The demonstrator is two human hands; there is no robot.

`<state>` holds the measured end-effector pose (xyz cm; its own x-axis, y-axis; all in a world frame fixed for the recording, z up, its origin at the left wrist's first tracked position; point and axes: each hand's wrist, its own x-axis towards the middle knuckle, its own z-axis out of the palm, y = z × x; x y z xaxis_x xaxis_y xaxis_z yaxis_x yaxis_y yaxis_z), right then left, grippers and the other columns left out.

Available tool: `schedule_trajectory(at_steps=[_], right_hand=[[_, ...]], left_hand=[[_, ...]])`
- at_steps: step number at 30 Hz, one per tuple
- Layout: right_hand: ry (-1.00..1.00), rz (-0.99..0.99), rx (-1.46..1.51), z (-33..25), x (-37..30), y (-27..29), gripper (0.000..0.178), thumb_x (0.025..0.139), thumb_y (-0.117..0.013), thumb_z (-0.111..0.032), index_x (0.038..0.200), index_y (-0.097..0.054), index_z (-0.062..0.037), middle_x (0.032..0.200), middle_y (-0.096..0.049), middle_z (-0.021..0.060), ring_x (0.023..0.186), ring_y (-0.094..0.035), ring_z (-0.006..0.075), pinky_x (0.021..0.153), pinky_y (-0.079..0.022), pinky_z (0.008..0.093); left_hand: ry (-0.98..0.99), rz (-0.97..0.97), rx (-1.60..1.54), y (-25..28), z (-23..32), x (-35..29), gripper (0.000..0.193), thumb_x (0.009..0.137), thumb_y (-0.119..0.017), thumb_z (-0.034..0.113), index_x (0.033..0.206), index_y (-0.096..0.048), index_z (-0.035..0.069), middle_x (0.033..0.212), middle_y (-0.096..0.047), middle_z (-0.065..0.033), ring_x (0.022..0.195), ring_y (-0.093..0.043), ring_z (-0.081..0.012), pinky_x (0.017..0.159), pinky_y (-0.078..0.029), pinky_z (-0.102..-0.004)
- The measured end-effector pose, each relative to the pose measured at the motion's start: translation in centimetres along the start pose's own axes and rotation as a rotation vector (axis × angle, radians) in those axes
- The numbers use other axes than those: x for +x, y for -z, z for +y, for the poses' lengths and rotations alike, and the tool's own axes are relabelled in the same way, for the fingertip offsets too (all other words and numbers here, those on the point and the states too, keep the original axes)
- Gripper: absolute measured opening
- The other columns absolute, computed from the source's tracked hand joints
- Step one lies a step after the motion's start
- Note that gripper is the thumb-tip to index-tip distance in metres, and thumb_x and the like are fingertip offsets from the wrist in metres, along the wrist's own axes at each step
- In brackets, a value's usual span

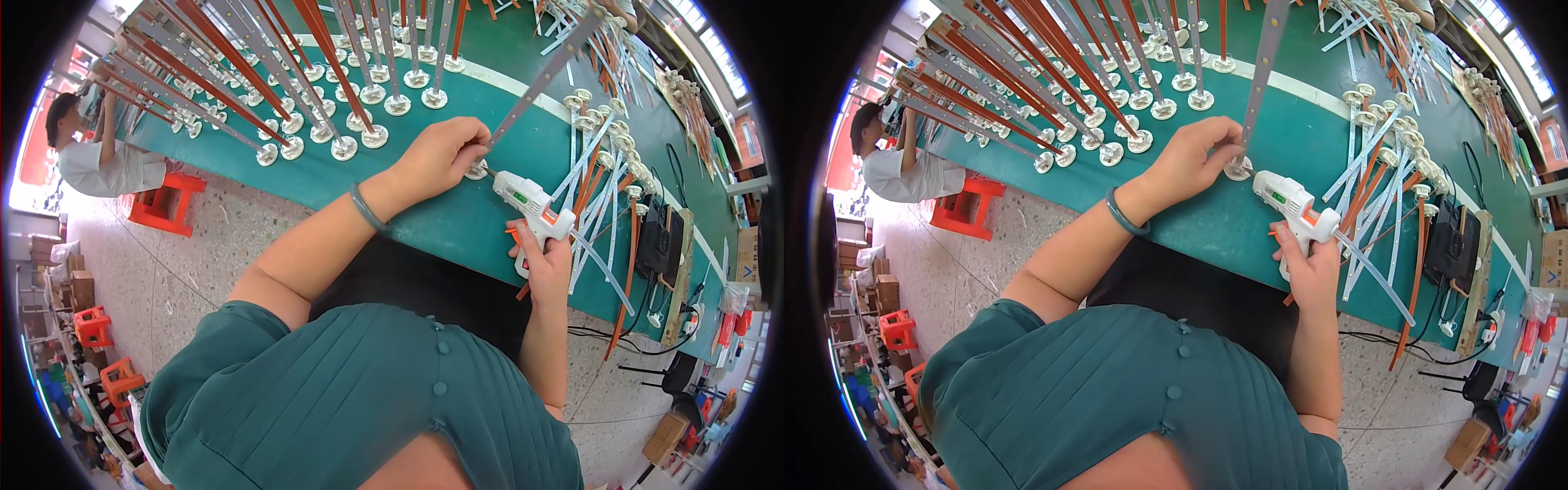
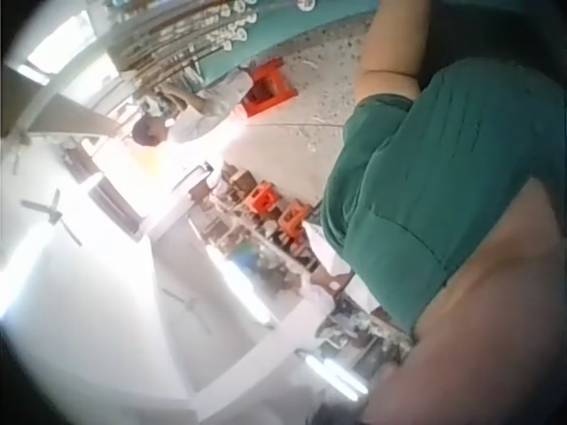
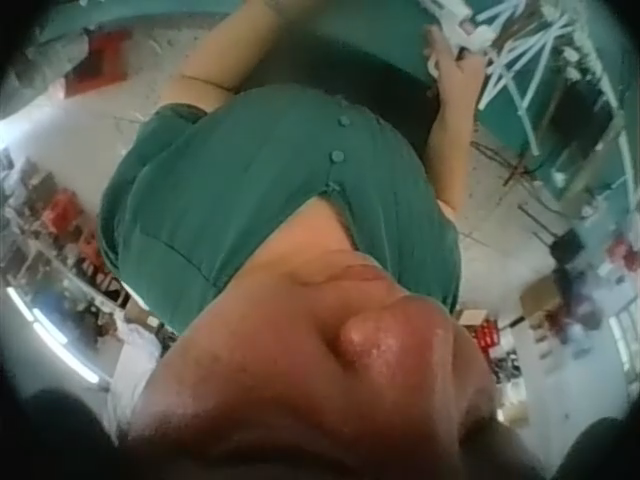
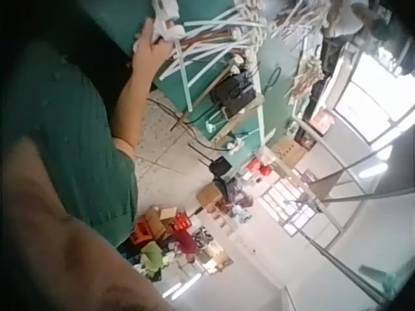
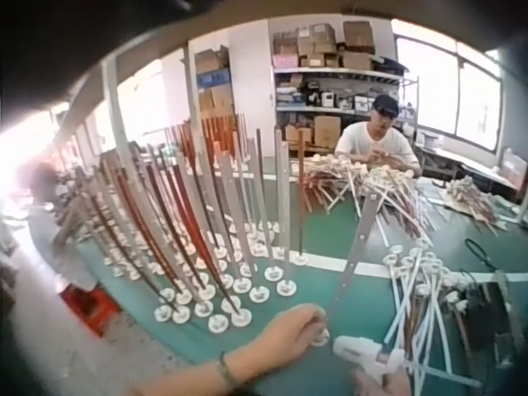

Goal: The person is using a hot glue gun to attach plastic rods and circular components onto white bases at a manual workstation.

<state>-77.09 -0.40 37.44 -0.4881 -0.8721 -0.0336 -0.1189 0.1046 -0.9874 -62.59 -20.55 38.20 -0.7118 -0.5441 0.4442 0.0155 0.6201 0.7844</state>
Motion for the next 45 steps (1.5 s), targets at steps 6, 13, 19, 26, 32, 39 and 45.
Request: schedule_trajectory(at_steps=[6, 13, 19, 26, 32, 39, 45], right_hand=[[-0.023, 0.001, 0.000, -0.2, 0.3, -0.1, 0.030, 0.095, -0.064, -0.016, 0.117, -0.059, 0.0023, 0.099, -0.071, 0.0106, 0.068, -0.060, 0.0096, 0.059, -0.046, 0.0232], [-0.033, 0.004, -0.006, -0.3, 0.5, -0.5, 0.029, 0.094, -0.064, -0.017, 0.115, -0.060, 0.0021, 0.099, -0.072, 0.0103, 0.069, -0.061, 0.0097, 0.060, -0.047, 0.0237], [0.000, -0.002, -0.076, -0.6, 0.8, -0.9, 0.027, 0.095, -0.063, -0.018, 0.114, -0.061, 0.0022, 0.093, -0.071, 0.0080, 0.065, -0.059, 0.0079, 0.055, -0.043, 0.0224], [0.000, 0.007, -0.135, -0.8, 1.0, -0.9, 0.023, 0.096, -0.062, -0.018, 0.107, -0.064, 0.0022, 0.078, -0.065, 0.0043, 0.058, -0.056, 0.0070, 0.052, -0.040, 0.0226], [-0.031, 0.032, -0.101, -0.5, 0.8, -0.9, 0.022, 0.096, -0.063, -0.018, 0.105, -0.064, 0.0013, 0.077, -0.065, 0.0040, 0.058, -0.057, 0.0070, 0.051, -0.040, 0.0228], [-0.095, -0.019, 0.088, -0.2, -0.2, 0.6, 0.029, 0.094, -0.064, -0.016, 0.117, -0.059, 0.0013, 0.094, -0.070, 0.0103, 0.064, -0.058, 0.0090, 0.057, -0.044, 0.0224], [-0.100, -0.083, 0.143, -0.7, -1.6, 1.0, 0.028, 0.093, -0.063, -0.013, 0.117, -0.059, 0.0019, 0.098, -0.071, 0.0122, 0.065, -0.058, 0.0103, 0.059, -0.046, 0.0233]], left_hand=[[-0.017, 0.030, -0.022, -0.1, -0.3, -0.2, 0.010, 0.089, -0.062, -0.001, 0.098, -0.060, 0.001, 0.087, -0.063, -0.0099, 0.077, -0.063, -0.0216, 0.069, -0.050, -0.0316], [-0.007, 0.027, -0.025, 0.0, -0.1, -0.1, 0.009, 0.089, -0.063, 0.000, 0.096, -0.058, 0.001, 0.086, -0.062, -0.0126, 0.076, -0.063, -0.0263, 0.068, -0.050, -0.0345], [-0.016, 0.039, -0.021, -0.1, -0.2, -0.2, 0.009, 0.089, -0.063, -0.001, 0.096, -0.058, 0.001, 0.086, -0.062, -0.0129, 0.077, -0.063, -0.0270, 0.068, -0.050, -0.0348], [-0.028, 0.027, 0.004, -0.1, -0.3, -0.2, 0.010, 0.089, -0.062, -0.002, 0.098, -0.059, 0.001, 0.088, -0.062, -0.0118, 0.079, -0.064, -0.0257, 0.068, -0.051, -0.0337], [-0.050, 0.024, 0.033, -0.1, -0.1, -0.2, 0.010, 0.089, -0.061, -0.001, 0.099, -0.060, 0.002, 0.088, -0.062, -0.0120, 0.079, -0.065, -0.0260, 0.069, -0.051, -0.0336], [0.026, -0.060, 0.079, 0.9, 1.6, 0.1, 0.007, 0.091, -0.060, 0.002, 0.095, -0.055, 0.001, 0.085, -0.062, -0.0143, 0.077, -0.063, -0.0312, 0.069, -0.051, -0.0394], [0.043, -0.170, -0.347, 1.2, 1.4, -0.3, 0.007, 0.095, -0.057, 0.006, 0.098, -0.053, 0.000, 0.089, -0.062, -0.0110, 0.081, -0.062, -0.0226, 0.074, -0.050, -0.0329]])
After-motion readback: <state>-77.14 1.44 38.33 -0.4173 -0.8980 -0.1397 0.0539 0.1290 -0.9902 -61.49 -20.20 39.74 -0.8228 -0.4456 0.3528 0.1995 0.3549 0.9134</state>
